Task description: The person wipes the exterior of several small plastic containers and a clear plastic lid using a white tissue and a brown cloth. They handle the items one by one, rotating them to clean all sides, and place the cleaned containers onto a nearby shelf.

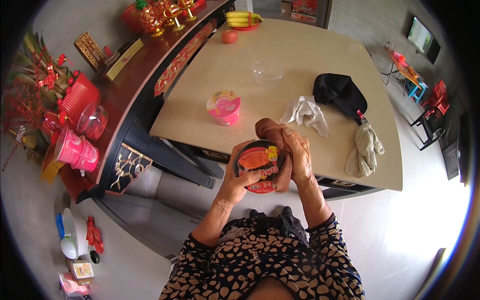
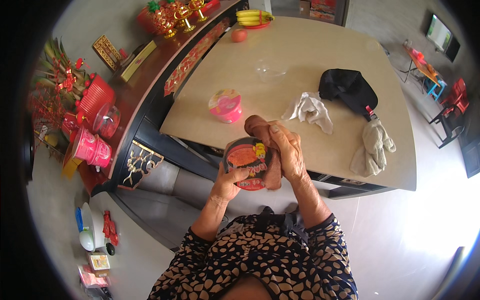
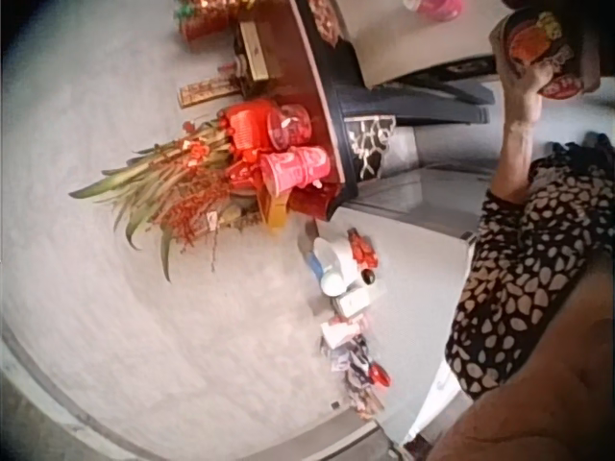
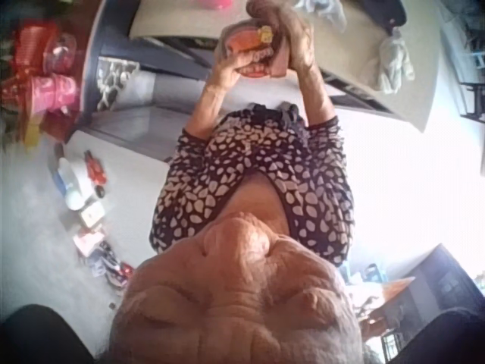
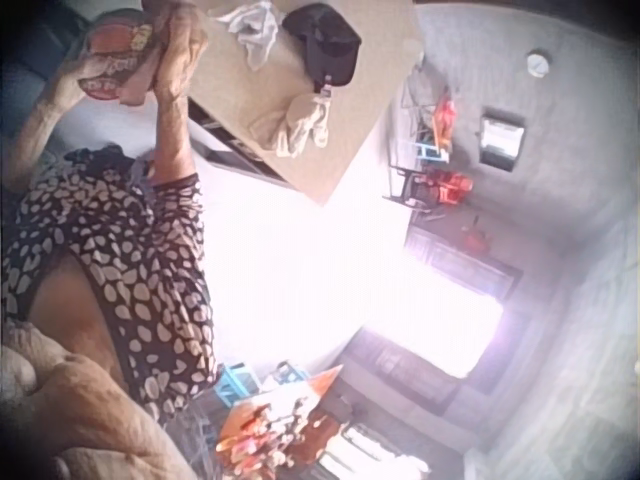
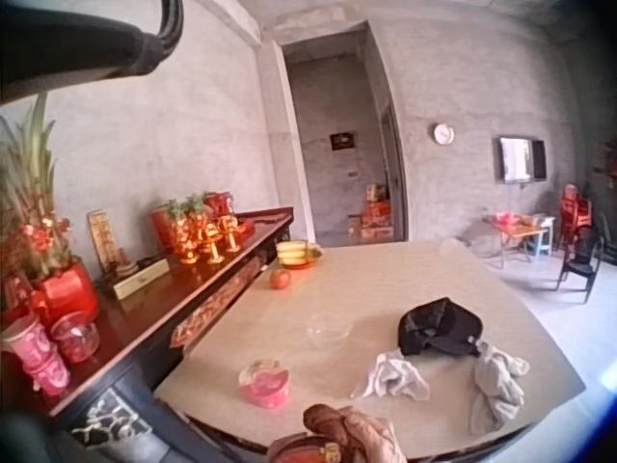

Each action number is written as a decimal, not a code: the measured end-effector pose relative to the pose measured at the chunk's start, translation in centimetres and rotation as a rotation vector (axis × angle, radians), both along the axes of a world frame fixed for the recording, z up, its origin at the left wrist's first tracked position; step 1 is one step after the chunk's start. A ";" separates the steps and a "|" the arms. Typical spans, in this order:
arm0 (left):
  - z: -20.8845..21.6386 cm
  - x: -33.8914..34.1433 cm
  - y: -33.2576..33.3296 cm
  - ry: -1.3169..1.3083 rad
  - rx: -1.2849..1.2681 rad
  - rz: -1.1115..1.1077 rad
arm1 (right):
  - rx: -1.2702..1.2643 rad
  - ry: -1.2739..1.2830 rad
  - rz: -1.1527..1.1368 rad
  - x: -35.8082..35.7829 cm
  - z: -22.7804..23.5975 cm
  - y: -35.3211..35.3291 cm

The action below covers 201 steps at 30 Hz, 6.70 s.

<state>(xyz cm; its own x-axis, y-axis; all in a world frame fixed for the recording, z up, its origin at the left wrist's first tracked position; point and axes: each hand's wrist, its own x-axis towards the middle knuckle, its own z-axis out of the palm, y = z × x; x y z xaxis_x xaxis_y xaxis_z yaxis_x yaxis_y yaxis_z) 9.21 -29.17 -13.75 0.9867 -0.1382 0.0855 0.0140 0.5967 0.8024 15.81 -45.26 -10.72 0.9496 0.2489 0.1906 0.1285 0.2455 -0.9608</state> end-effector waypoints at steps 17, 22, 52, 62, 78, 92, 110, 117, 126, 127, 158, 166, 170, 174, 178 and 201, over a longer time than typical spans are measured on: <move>0.7 -2.7 -3.5 -0.278 0.470 -0.038 | -0.277 -0.615 0.778 1.3 3.1 -4.6; 0.3 -3.5 -6.0 -0.177 0.177 -0.087 | -0.466 -0.789 0.836 0.2 4.1 -5.1; -0.7 -4.0 -9.8 0.020 -0.006 0.874 | 0.014 -0.038 0.092 -4.1 -3.7 -1.8; 0.6 -6.0 -2.4 -0.184 0.804 0.880 | -0.081 -0.460 0.402 -0.5 -4.0 2.3; 2.1 -7.1 5.8 -0.050 0.013 0.862 | -0.317 -1.011 -0.060 -7.2 -2.1 13.5; 6.0 -3.7 17.1 -0.163 0.881 1.552 | -0.304 -0.763 0.227 -8.5 -3.1 16.4; 8.2 5.8 26.3 0.289 1.091 1.981 | -0.347 -0.649 0.368 -6.4 -5.3 12.5; 8.8 7.7 28.3 0.346 1.127 1.979 | -0.314 -0.576 0.345 -4.8 -6.2 10.3; 0.8 6.2 14.2 -0.165 1.060 1.472 | -0.401 -0.564 0.194 -2.1 -6.1 6.5; 0.2 6.8 12.4 -0.145 1.031 1.313 | -0.418 -0.556 0.154 -1.6 -5.9 5.7; -4.5 6.6 1.2 -0.131 0.073 0.573 | -0.696 -1.128 0.055 3.4 -1.7 5.9; -8.3 6.3 1.4 -0.206 0.521 0.746 | -0.689 -1.002 -0.003 7.4 -3.1 6.7; -7.6 6.4 1.6 -0.202 0.696 0.791 | -0.590 -0.827 -0.025 8.7 -4.3 7.1; -7.3 6.5 2.0 -0.249 0.722 0.774 | -0.716 -0.981 0.093 5.8 -2.4 5.6; -8.4 6.4 2.9 -0.370 0.688 0.716 | -0.625 -1.153 0.214 4.1 -2.4 5.7; -10.0 6.9 3.8 -0.194 0.543 0.529 | -0.716 -1.251 0.269 6.4 -0.4 9.1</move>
